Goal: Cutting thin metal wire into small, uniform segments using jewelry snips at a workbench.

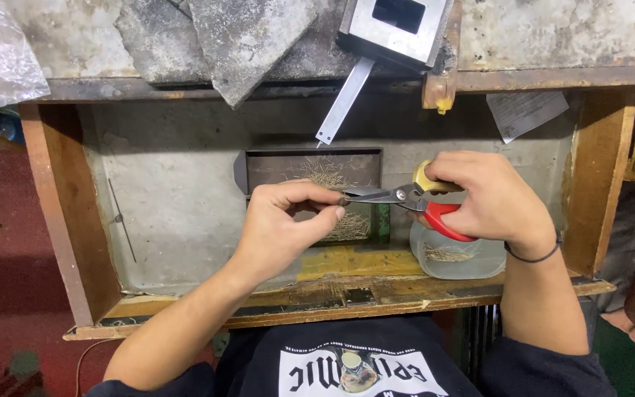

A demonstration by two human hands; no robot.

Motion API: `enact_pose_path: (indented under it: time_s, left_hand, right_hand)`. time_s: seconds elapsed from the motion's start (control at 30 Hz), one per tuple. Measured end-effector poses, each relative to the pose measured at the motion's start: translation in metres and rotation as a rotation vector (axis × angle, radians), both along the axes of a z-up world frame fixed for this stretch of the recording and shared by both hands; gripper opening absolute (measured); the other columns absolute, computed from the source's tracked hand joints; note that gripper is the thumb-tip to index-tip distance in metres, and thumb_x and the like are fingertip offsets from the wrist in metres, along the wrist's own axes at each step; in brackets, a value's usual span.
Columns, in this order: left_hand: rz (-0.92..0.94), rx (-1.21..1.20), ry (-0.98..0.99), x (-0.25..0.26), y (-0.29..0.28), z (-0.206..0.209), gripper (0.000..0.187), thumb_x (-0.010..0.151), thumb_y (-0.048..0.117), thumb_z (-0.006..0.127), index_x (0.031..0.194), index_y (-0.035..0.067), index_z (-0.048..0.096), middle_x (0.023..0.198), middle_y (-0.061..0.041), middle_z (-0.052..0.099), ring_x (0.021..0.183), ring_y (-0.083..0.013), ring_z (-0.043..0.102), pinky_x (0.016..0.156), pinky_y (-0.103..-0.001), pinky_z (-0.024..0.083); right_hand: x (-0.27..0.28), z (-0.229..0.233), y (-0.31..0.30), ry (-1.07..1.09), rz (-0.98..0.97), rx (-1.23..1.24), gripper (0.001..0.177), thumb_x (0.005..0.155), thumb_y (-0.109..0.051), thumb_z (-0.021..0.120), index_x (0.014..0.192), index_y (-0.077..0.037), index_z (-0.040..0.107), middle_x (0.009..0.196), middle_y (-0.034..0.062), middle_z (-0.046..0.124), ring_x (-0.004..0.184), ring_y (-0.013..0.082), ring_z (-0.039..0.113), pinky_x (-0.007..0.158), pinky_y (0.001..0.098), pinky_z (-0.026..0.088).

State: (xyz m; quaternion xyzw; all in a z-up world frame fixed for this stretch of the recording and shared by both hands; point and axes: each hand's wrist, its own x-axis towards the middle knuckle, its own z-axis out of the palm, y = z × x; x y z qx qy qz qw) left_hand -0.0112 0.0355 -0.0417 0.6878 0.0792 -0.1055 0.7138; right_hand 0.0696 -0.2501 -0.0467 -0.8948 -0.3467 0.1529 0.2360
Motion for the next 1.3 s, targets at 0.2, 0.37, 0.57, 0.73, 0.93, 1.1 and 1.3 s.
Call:
enact_pose_path:
  time_s: [0.2,0.37,0.57,0.73,0.93,1.1,1.3]
  left_hand:
    - [-0.017,-0.007,0.015,-0.001,0.000,-0.002,0.009,0.080,0.005,0.078,0.089,0.003,0.080,0.080,-0.005,0.076,0.073,-0.0101,0.068,0.065,-0.021,0.056]
    - [-0.022,-0.008,0.014,-0.001,0.000,-0.002,0.009,0.080,0.005,0.078,0.089,0.003,0.079,0.082,-0.005,0.076,0.074,-0.0101,0.067,0.065,-0.021,0.056]
    - [-0.017,0.005,0.007,-0.002,-0.001,-0.009,0.009,0.080,0.005,0.078,0.089,0.004,0.079,0.084,-0.005,0.076,0.076,-0.0092,0.067,0.067,-0.021,0.056]
    - [-0.025,0.000,0.011,-0.001,0.000,-0.002,0.010,0.080,0.005,0.077,0.090,0.003,0.079,0.084,-0.006,0.076,0.077,-0.0111,0.069,0.069,-0.022,0.058]
    - [-0.036,0.017,-0.006,0.000,0.000,0.000,0.010,0.081,0.005,0.077,0.090,0.003,0.079,0.082,-0.005,0.075,0.075,-0.0107,0.068,0.067,-0.022,0.058]
    - [-0.035,0.018,0.039,-0.001,0.000,0.000,0.018,0.078,0.009,0.079,0.096,0.002,0.079,0.083,-0.008,0.079,0.076,-0.0114,0.073,0.070,-0.022,0.062]
    - [-0.100,-0.138,-0.014,-0.003,-0.005,-0.018,0.024,0.080,0.000,0.074,0.103,-0.004,0.075,0.075,-0.014,0.074,0.076,-0.0114,0.064,0.075,-0.031,0.060]
  right_hand:
    - [-0.002,-0.004,-0.001,-0.016,0.005,0.009,0.020,0.064,-0.009,0.068,0.074,-0.009,0.051,0.067,0.0009,0.047,0.061,0.0210,0.039,0.056,0.0329,0.035]
    - [-0.004,-0.006,0.000,-0.021,-0.001,0.015,0.022,0.063,-0.010,0.067,0.071,-0.010,0.046,0.064,0.0006,0.043,0.061,0.0207,0.035,0.056,0.0325,0.033]
    - [-0.004,-0.006,0.000,-0.009,0.005,0.020,0.023,0.063,-0.009,0.066,0.070,-0.010,0.045,0.063,0.0019,0.042,0.060,0.0219,0.034,0.056,0.0329,0.033]
    - [-0.004,-0.002,0.003,0.001,-0.002,0.042,0.024,0.063,-0.006,0.065,0.068,-0.010,0.042,0.062,0.0010,0.039,0.061,0.0201,0.029,0.054,0.0315,0.030]
    - [-0.005,-0.002,0.001,-0.005,0.006,0.015,0.021,0.062,-0.005,0.062,0.067,-0.009,0.042,0.060,0.0019,0.037,0.060,0.0203,0.028,0.053,0.0324,0.030]
    - [-0.009,-0.001,0.002,0.025,0.004,0.016,0.026,0.059,-0.004,0.058,0.064,-0.010,0.033,0.060,0.0025,0.028,0.064,0.0196,0.020,0.052,0.0329,0.025]
    - [-0.029,-0.034,-0.023,0.381,-0.262,0.058,0.020,0.055,-0.013,0.085,0.062,-0.009,0.066,0.051,0.0095,0.059,0.051,0.0216,0.056,0.053,0.0325,0.048]
